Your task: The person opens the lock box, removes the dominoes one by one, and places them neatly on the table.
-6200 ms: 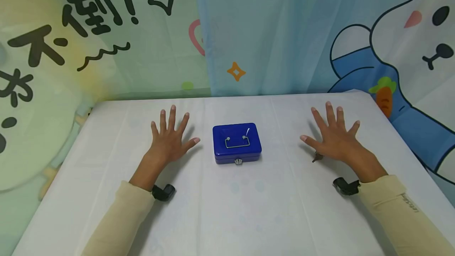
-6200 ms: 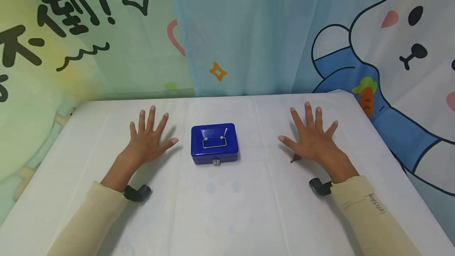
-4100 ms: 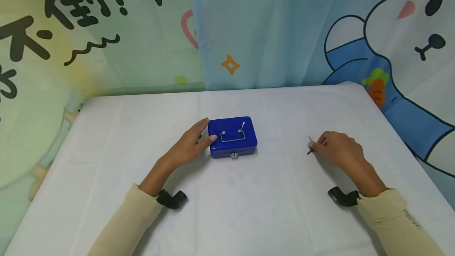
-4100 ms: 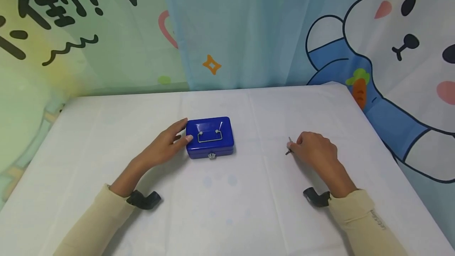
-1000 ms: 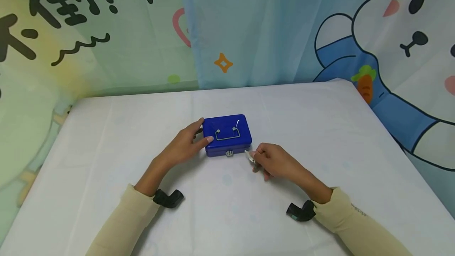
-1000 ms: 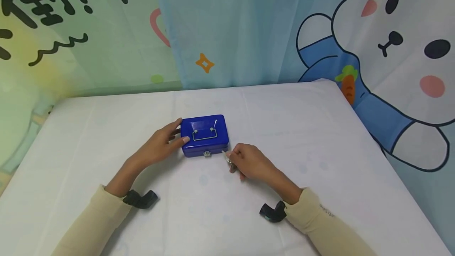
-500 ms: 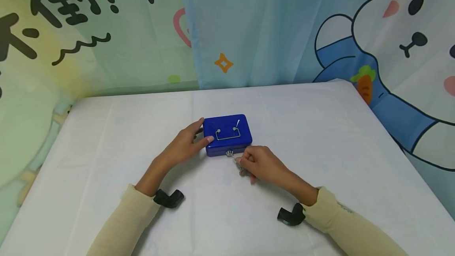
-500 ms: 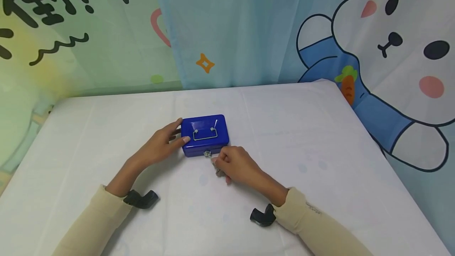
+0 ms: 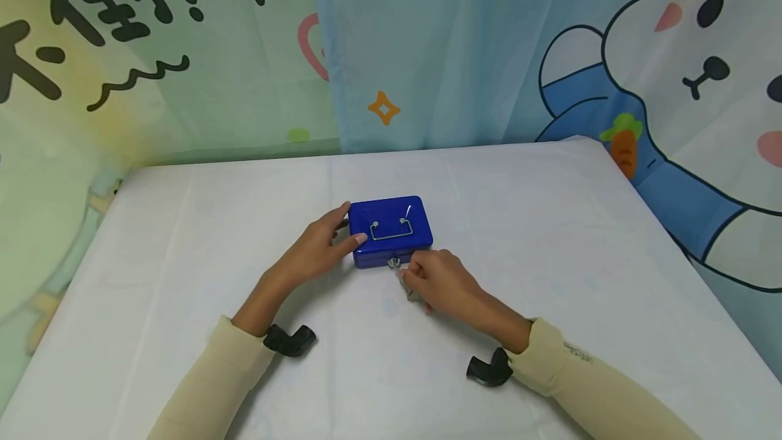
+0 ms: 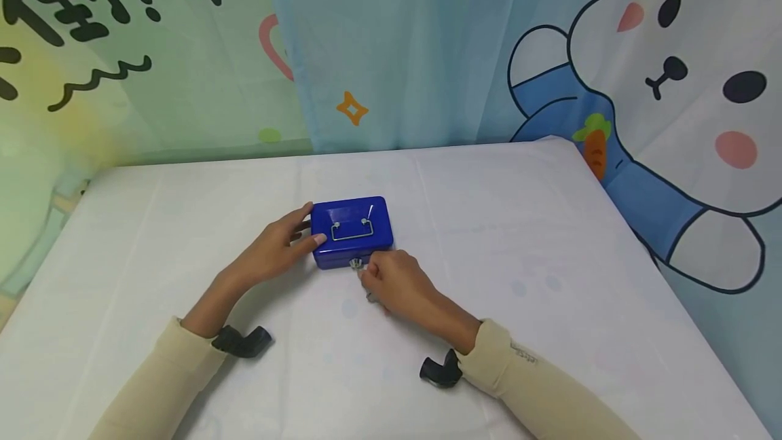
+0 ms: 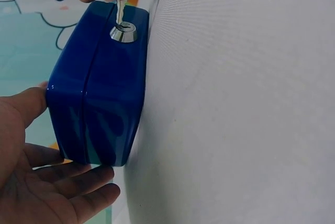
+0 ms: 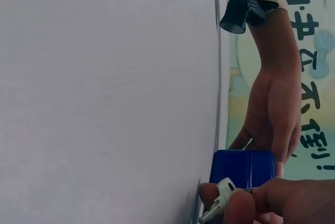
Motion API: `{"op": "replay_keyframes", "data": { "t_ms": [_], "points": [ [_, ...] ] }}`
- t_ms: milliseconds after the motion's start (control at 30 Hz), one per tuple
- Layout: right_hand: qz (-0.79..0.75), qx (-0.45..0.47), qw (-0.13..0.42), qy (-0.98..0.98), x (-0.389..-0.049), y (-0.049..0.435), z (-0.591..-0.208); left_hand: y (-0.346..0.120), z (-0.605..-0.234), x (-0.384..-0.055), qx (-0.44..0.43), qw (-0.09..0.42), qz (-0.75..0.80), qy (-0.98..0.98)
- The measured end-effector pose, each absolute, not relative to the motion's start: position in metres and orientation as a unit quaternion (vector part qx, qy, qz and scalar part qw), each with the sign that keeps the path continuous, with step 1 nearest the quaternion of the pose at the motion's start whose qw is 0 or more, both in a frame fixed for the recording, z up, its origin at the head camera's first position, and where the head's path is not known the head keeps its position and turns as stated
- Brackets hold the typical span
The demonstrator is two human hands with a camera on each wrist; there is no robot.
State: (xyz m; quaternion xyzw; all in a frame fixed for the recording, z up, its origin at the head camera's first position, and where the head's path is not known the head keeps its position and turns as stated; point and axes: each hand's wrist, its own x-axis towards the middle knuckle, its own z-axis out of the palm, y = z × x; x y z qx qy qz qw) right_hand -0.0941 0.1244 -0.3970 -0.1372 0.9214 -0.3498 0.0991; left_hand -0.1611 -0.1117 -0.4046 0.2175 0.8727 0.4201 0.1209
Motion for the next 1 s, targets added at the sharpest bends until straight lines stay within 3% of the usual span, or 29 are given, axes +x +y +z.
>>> {"op": "replay_keyframes", "data": {
  "t_ms": [467, 1000],
  "points": [
    [-0.296, -0.133, 0.058, 0.944, -0.0948, 0.1159, -0.3961, -0.1119, -0.4044, -0.1615, 0.216, 0.123, 0.422, 0.872],
    [-0.333, -0.133, 0.093, 0.929, -0.0944, 0.1147, -0.3933, -0.1124, -0.4066, -0.1636, 0.218, 0.121, 0.418, 0.874]
  ]
}}
